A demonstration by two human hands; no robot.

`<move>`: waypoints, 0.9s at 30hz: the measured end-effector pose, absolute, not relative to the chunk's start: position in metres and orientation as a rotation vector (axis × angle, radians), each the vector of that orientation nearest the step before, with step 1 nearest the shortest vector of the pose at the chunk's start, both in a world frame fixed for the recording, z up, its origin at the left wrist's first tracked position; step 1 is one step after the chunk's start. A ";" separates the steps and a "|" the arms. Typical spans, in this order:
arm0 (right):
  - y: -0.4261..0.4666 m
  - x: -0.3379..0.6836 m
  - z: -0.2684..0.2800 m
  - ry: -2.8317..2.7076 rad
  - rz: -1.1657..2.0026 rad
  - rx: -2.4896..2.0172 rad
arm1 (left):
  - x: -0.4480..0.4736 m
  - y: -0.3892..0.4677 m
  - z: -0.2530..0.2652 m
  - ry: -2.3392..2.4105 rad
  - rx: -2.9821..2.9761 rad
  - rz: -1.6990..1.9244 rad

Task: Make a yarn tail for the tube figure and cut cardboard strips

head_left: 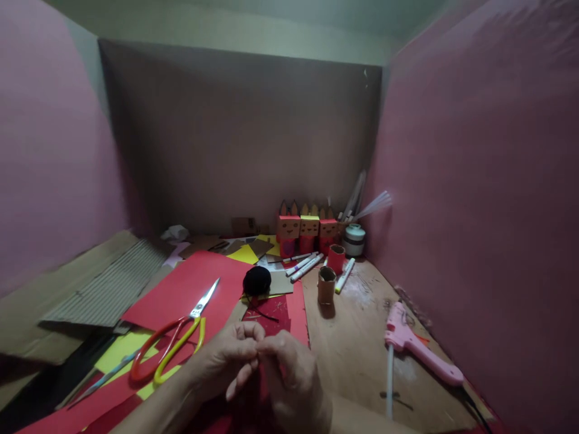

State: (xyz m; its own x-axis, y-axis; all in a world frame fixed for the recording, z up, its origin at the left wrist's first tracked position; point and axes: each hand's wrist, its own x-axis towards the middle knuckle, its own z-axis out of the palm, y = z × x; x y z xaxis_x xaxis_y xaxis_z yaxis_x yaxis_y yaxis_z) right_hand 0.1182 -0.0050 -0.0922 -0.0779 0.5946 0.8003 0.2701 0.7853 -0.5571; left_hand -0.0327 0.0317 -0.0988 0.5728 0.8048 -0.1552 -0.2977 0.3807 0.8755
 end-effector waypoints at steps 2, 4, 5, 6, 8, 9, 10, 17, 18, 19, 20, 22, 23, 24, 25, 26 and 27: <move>-0.006 0.118 -0.092 -1.664 0.254 -0.680 | -0.033 0.032 -0.101 0.645 0.886 0.754; -0.006 0.119 -0.095 -1.694 0.268 -0.672 | -0.033 0.032 -0.101 0.650 0.833 0.740; -0.006 0.119 -0.099 -1.715 0.271 -0.686 | -0.032 0.031 -0.101 0.650 0.808 0.734; -0.005 0.119 -0.103 -1.714 0.273 -0.715 | -0.031 0.031 -0.101 0.652 0.783 0.730; -0.004 0.119 -0.112 -1.708 0.277 -0.787 | -0.028 0.029 -0.098 0.654 0.752 0.729; -0.003 0.120 -0.115 -1.704 0.280 -0.800 | -0.027 0.028 -0.096 0.660 0.739 0.729; -0.003 0.120 -0.117 -1.700 0.287 -0.797 | -0.026 0.027 -0.094 0.668 0.732 0.728; -0.003 0.123 -0.114 -1.743 0.293 -0.780 | -0.023 0.024 -0.086 0.659 0.682 0.733; -0.003 0.124 -0.113 -1.750 0.295 -0.800 | -0.023 0.024 -0.087 0.653 0.687 0.737; -0.004 0.125 -0.113 -1.757 0.294 -0.814 | -0.023 0.024 -0.088 0.649 0.692 0.744; -0.004 0.126 -0.112 -1.765 0.294 -0.817 | -0.023 0.024 -0.089 0.644 0.695 0.753; -0.005 0.129 -0.111 -1.784 0.286 -0.799 | -0.022 0.025 -0.090 0.621 0.695 0.767; -0.005 0.131 -0.110 -1.798 0.283 -0.783 | -0.022 0.026 -0.090 0.607 0.698 0.771; -0.004 0.132 -0.110 -1.814 0.270 -0.774 | -0.022 0.026 -0.090 0.593 0.703 0.769; -0.003 0.133 -0.110 -1.842 0.264 -0.758 | -0.023 0.027 -0.090 0.584 0.717 0.755; -0.002 0.134 -0.110 -1.870 0.270 -0.738 | -0.023 0.027 -0.090 0.584 0.733 0.741; -0.001 0.134 -0.111 -1.856 0.271 -0.760 | -0.023 0.028 -0.090 0.585 0.750 0.729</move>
